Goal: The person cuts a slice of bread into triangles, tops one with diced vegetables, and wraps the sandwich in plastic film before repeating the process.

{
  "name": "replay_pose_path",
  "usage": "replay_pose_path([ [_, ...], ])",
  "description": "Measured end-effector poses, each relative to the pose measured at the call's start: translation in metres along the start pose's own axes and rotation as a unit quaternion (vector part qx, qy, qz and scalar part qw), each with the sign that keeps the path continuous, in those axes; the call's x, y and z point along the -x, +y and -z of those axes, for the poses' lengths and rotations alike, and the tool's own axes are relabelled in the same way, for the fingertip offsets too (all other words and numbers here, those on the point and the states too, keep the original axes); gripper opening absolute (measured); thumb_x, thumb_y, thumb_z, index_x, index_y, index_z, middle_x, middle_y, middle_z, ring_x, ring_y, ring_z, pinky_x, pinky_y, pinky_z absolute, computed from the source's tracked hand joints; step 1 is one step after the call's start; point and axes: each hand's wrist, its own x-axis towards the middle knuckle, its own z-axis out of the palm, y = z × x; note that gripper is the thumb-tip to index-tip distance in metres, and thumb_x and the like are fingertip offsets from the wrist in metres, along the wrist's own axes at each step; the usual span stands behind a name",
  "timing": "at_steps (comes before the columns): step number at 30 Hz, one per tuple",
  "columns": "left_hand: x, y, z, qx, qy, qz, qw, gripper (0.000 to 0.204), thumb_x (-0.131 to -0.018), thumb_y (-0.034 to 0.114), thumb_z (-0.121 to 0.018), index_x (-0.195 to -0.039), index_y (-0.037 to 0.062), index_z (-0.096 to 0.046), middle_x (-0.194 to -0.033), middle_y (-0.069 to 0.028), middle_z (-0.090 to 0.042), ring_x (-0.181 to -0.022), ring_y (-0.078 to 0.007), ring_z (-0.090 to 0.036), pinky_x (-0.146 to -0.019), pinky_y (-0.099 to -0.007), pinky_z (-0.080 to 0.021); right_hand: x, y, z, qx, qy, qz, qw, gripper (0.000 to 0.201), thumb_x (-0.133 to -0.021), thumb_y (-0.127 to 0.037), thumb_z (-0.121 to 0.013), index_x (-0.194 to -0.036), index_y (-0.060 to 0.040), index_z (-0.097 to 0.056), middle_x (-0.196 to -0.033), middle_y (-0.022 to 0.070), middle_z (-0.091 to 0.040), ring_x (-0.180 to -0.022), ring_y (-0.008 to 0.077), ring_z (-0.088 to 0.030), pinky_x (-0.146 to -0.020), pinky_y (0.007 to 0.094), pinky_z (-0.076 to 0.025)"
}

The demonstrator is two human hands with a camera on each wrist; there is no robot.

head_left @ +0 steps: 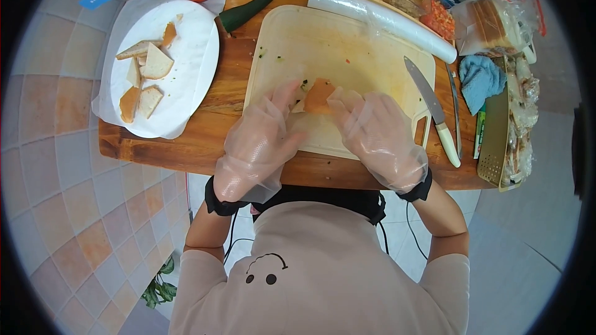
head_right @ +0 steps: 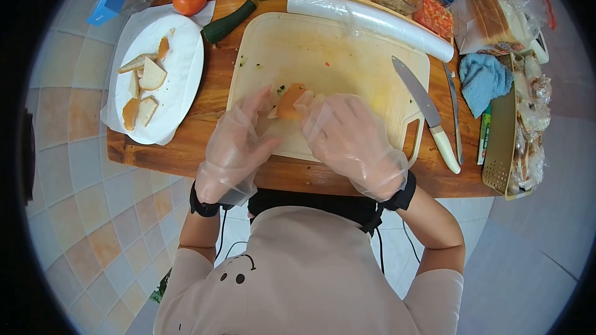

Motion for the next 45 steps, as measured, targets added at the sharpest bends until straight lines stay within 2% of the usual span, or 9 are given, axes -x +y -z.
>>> replay_pose_path([
  [5, 0.007, 0.008, 0.014, -0.064, 0.056, -0.065, 0.994, 0.088, -0.074, 0.013, -0.083, -0.153, 0.0087, -0.045, -0.147, -0.0185, -0.055, -0.122, -0.0376, -0.06, -0.1, -0.0419, -0.05, 0.001, 0.003, 0.017, -0.063, 0.062, -0.039, 0.995, 0.029, -0.082, -0.002, -0.071, -0.11, -0.0057, -0.069, -0.107, 0.0073, -0.069, -0.089, 0.0283, -0.062, -0.077, 0.0382, -0.051],
  [11, 0.009, 0.004, 0.03, 0.251, -0.035, -0.092, 0.963, 0.068, -0.087, 0.012, -0.074, -0.15, 0.0029, -0.049, -0.142, -0.0157, -0.061, -0.122, -0.0304, -0.061, -0.101, -0.0367, -0.049, -0.001, 0.024, 0.031, -0.283, 0.043, -0.076, 0.955, 0.038, -0.081, 0.008, -0.07, -0.116, -0.007, -0.069, -0.113, 0.0112, -0.069, -0.103, 0.0332, -0.066, -0.091, 0.04, -0.053],
  [14, 0.013, 0.026, 0.02, 0.477, -0.056, 0.088, 0.873, 0.055, -0.096, 0.013, -0.066, -0.147, -0.0012, -0.051, -0.134, -0.0156, -0.067, -0.115, -0.0192, -0.062, -0.092, -0.0315, -0.052, -0.002, 0.026, 0.023, -0.347, 0.052, -0.04, 0.935, 0.033, -0.085, 0.009, -0.069, -0.114, -0.0056, -0.069, -0.113, 0.0126, -0.069, -0.107, 0.0302, -0.066, -0.092, 0.0374, -0.052],
  [17, 0.014, 0.03, 0.015, 0.492, -0.059, 0.139, 0.858, 0.047, -0.099, 0.011, -0.063, -0.143, -0.0044, -0.053, -0.116, -0.016, -0.073, -0.094, -0.0138, -0.065, -0.078, -0.0258, -0.053, -0.002, 0.018, 0.008, -0.362, 0.045, -0.129, 0.922, 0.027, -0.093, 0.007, -0.064, -0.118, -0.0039, -0.067, -0.118, 0.012, -0.069, -0.108, 0.0249, -0.066, -0.093, 0.0332, -0.053],
  [20, 0.014, 0.027, 0.008, 0.469, 0.01, 0.123, 0.874, 0.044, -0.1, 0.012, -0.064, -0.14, -0.0043, -0.054, -0.108, -0.015, -0.074, -0.084, -0.0109, -0.065, -0.071, -0.0246, -0.052, -0.004, 0.011, 0.016, -0.452, 0.034, -0.346, 0.821, 0.026, -0.099, -0.001, -0.064, -0.125, -0.0008, -0.062, -0.119, 0.0097, -0.068, -0.11, 0.0182, -0.065, -0.094, 0.0298, -0.052],
  [26, 0.018, 0.029, -0.007, 0.468, 0.021, 0.1, 0.878, 0.043, -0.1, 0.006, -0.065, -0.14, -0.0033, -0.054, -0.108, -0.0128, -0.072, -0.086, -0.011, -0.066, -0.076, -0.0259, -0.054, -0.027, -0.014, 0.055, -0.635, -0.129, -0.402, 0.647, 0.038, -0.097, -0.011, -0.07, -0.13, 0.0053, -0.058, -0.114, 0.0103, -0.069, -0.101, 0.015, -0.066, -0.088, 0.0275, -0.053],
  [32, 0.014, 0.014, 0.0, 0.163, 0.167, 0.016, 0.972, 0.062, -0.089, 0.005, -0.074, -0.147, 0.001, -0.05, -0.126, -0.0128, -0.066, -0.102, -0.0173, -0.065, -0.086, -0.0327, -0.054, -0.014, 0.003, 0.027, -0.608, -0.048, -0.452, 0.651, 0.036, -0.097, -0.02, -0.071, -0.121, 0.0059, -0.064, -0.106, 0.0065, -0.073, -0.084, 0.0104, -0.066, -0.078, 0.0253, -0.052],
  [38, 0.007, 0.003, -0.003, -0.1, 0.07, -0.038, 0.992, 0.083, -0.075, 0.009, -0.081, -0.15, 0.0044, -0.047, -0.133, -0.0165, -0.065, -0.114, -0.0363, -0.065, -0.095, -0.0391, -0.053, -0.013, 0.015, -0.001, -0.561, -0.083, -0.426, 0.706, 0.042, -0.094, -0.028, -0.072, -0.119, 0.0049, -0.066, -0.096, 0.0087, -0.074, -0.08, 0.0127, -0.067, -0.075, 0.0279, -0.053],
  [45, -0.004, 0.005, -0.006, -0.012, 0.021, 0.006, 1.0, 0.079, -0.08, 0.014, -0.081, -0.151, 0.0087, -0.047, -0.129, -0.0159, -0.069, -0.118, -0.035, -0.064, -0.098, -0.0414, -0.052, -0.011, 0.018, -0.022, -0.524, -0.092, -0.428, 0.731, 0.046, -0.093, -0.034, -0.071, -0.12, 0.0024, -0.065, -0.089, 0.0102, -0.072, -0.078, 0.0163, -0.067, -0.075, 0.0304, -0.053],
])
